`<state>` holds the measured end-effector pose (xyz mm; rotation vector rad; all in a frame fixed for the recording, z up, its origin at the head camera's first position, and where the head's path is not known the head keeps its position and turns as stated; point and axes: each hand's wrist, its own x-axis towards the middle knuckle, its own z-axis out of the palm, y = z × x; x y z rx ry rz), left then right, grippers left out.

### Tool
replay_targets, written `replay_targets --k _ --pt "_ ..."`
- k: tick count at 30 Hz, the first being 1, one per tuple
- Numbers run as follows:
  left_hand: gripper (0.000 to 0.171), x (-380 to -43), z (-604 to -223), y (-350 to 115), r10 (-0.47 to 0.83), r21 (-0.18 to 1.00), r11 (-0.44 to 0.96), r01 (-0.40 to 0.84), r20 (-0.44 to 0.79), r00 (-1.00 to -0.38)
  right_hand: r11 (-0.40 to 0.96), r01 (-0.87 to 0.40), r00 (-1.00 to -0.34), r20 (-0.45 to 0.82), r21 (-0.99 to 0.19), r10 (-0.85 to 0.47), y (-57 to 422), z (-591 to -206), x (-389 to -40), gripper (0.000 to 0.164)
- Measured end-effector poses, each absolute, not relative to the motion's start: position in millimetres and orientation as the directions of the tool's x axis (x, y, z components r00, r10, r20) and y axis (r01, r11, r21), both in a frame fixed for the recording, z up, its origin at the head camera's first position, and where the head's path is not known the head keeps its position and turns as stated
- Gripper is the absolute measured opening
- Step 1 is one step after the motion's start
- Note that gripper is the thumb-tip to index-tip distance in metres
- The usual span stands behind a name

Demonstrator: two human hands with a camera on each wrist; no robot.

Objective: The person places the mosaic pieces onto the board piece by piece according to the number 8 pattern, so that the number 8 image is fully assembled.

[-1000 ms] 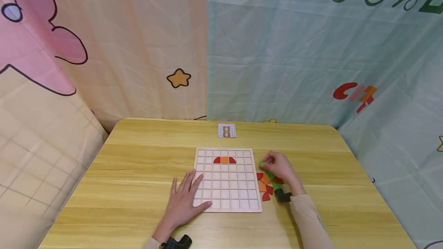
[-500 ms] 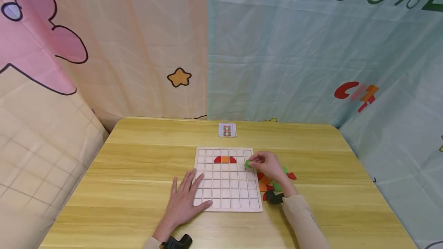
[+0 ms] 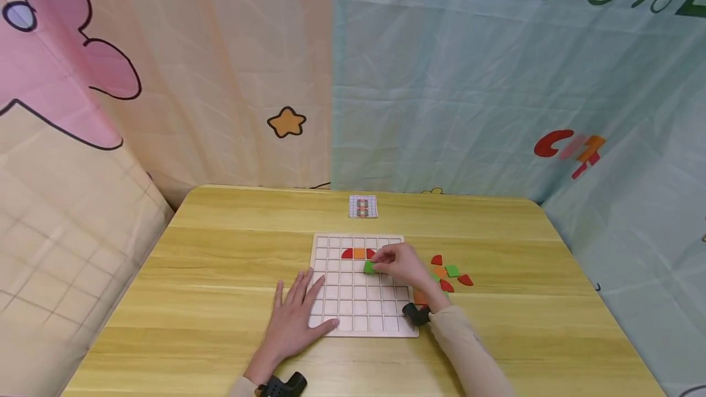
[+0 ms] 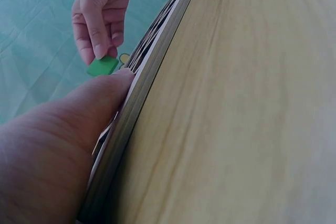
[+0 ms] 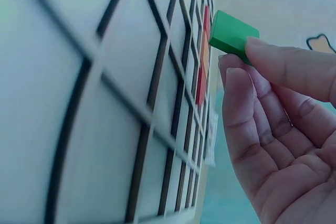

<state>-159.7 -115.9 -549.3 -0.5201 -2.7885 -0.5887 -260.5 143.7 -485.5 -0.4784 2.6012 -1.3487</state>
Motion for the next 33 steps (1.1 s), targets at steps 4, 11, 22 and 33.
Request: replay_targets --k 4,11,22,33 --pt "0.089 -160.6 -550.0 -115.4 0.292 0.341 0.858 0.385 0.293 -0.91 0.529 -0.245 -0.914 0.012 -0.813 -0.405 132.9 -485.6 -261.4 0.004" --pt "0.089 -161.4 -549.3 -115.5 0.294 0.342 0.859 0.382 0.282 -0.913 0.527 -0.281 -0.904 0.037 -0.802 -0.425 112.9 -484.9 -266.0 0.003" --pt "0.088 -160.2 -549.1 -115.2 0.296 0.342 0.85 0.401 0.32 -0.9 0.597 -0.242 -0.923 -0.008 -0.765 -0.385 94.5 -489.1 -276.4 0.004" --pt "0.088 -161.5 -547.6 -116.4 0.298 0.342 0.851 0.399 0.311 -0.903 0.635 -0.237 -0.912 -0.056 -0.735 -0.405 89.9 -490.5 -283.7 0.004"
